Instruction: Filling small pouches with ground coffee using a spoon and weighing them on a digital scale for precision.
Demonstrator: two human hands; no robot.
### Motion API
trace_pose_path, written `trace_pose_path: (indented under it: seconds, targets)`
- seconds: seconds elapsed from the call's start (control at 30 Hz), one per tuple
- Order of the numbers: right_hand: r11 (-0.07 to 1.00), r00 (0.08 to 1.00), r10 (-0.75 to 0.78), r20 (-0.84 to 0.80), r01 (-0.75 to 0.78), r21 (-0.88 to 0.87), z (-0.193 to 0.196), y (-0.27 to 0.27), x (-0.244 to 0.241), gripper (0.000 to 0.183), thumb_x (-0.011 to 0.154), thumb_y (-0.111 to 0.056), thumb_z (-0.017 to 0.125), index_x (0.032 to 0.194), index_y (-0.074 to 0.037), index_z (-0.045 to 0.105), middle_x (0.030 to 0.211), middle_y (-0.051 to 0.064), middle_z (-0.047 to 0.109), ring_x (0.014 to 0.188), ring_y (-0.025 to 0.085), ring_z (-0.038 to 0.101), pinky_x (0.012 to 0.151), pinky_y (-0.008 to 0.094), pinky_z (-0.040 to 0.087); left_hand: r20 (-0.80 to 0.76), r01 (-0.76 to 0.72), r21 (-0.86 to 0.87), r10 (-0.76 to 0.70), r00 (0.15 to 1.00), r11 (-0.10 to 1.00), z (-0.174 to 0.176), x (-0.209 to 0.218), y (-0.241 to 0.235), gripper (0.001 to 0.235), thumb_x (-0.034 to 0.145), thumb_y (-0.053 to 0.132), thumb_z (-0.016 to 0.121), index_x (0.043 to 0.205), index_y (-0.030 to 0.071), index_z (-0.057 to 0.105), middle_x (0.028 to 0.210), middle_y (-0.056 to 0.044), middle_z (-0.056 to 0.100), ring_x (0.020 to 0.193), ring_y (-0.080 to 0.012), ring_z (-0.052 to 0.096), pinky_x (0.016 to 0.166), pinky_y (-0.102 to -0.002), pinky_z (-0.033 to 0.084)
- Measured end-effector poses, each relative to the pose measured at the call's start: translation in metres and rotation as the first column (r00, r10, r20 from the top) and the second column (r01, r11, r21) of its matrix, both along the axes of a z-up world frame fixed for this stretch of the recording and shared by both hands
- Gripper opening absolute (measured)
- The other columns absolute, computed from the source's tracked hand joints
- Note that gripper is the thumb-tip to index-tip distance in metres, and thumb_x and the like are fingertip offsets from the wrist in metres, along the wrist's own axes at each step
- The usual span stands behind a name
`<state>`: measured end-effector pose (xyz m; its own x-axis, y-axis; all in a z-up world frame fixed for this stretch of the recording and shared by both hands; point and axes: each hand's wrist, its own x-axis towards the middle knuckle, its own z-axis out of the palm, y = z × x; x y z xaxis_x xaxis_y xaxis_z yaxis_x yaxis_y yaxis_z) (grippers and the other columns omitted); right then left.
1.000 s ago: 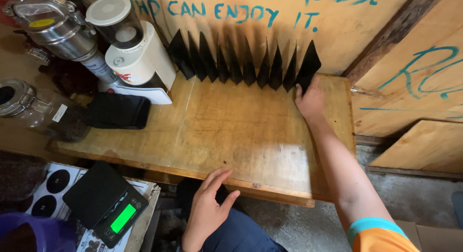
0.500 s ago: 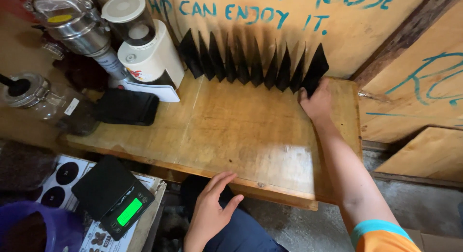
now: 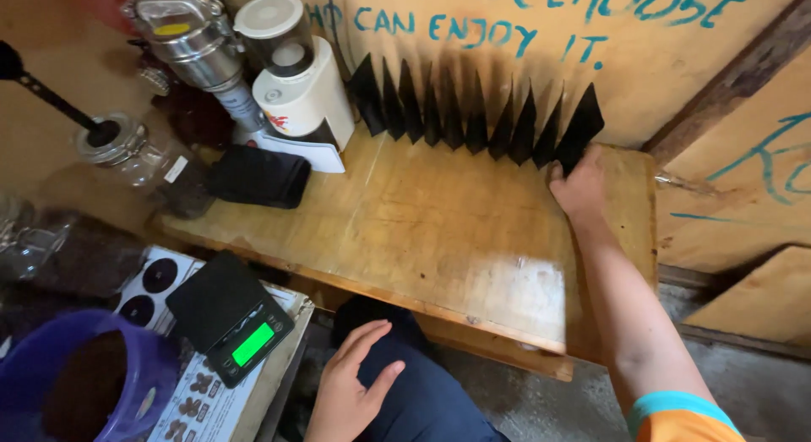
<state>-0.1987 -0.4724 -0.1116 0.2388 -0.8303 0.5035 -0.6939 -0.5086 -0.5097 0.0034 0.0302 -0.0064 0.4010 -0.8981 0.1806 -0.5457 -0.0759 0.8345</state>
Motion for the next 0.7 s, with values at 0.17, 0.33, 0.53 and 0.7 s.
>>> trace_pose_path:
  seconds: [0.17, 0.33, 0.53, 0.7]
  targets:
    - [0.998, 1.0, -0.01, 0.005, 0.01, 0.07, 0.002, 0.002, 0.0, 0.059, 0.093, -0.028, 0.07, 0.132, 0.005, 0.04, 0.122, 0.032, 0.059, 0.111, 0.055, 0.058, 0.093, 0.062, 0.047, -0.183, -0.135, -0.102, 0.115, 0.976, 0.986, -0.007, 0.0, 0.033, 0.042, 0.086, 0.019, 0.077, 0.127, 0.013, 0.072, 0.128, -0.004, 0.073, 0.112, -0.0146, 0.072, 0.092, -0.031, 0.063]
    - [0.981, 0.999, 0.03, -0.026, -0.035, -0.189, -0.011, -0.007, -0.006, 0.071, 0.092, -0.031, 0.074, 0.144, 0.011, 0.048, 0.122, 0.033, 0.064, 0.113, 0.05, 0.061, 0.096, 0.055, 0.048, -0.416, -0.392, -0.2, 0.284, 0.864, 0.898, -0.012, 0.003, 0.06, 0.026, 0.087, 0.005, 0.074, 0.113, 0.001, 0.075, 0.127, -0.013, 0.07, 0.113, -0.0183, 0.071, 0.088, -0.03, 0.064]
    - [0.939, 0.987, -0.006, -0.161, -0.05, -0.34, -0.008, -0.001, -0.017, 0.05, 0.101, -0.04, 0.074, 0.129, 0.002, 0.073, 0.109, 0.021, 0.076, 0.11, 0.045, 0.068, 0.091, 0.051, 0.053, -0.452, -0.654, -0.235, 0.515, 0.728, 0.719, 0.003, 0.01, 0.096, 0.01, 0.09, 0.006, 0.072, 0.1, 0.003, 0.075, 0.115, -0.012, 0.074, 0.113, -0.0198, 0.071, 0.084, -0.028, 0.06]
    - [0.885, 0.966, 0.237, 0.103, -0.171, -0.434, 0.02, 0.029, -0.008, 0.064, 0.1, -0.009, 0.086, 0.141, 0.026, 0.05, 0.133, 0.044, 0.057, 0.125, 0.058, 0.054, 0.109, 0.058, 0.038, -0.499, -0.677, -0.263, 0.504, 0.705, 0.687, 0.009, 0.008, 0.118, 0.008, 0.093, 0.007, 0.07, 0.098, 0.003, 0.075, 0.11, -0.012, 0.073, 0.11, -0.0227, 0.072, 0.083, -0.031, 0.061]
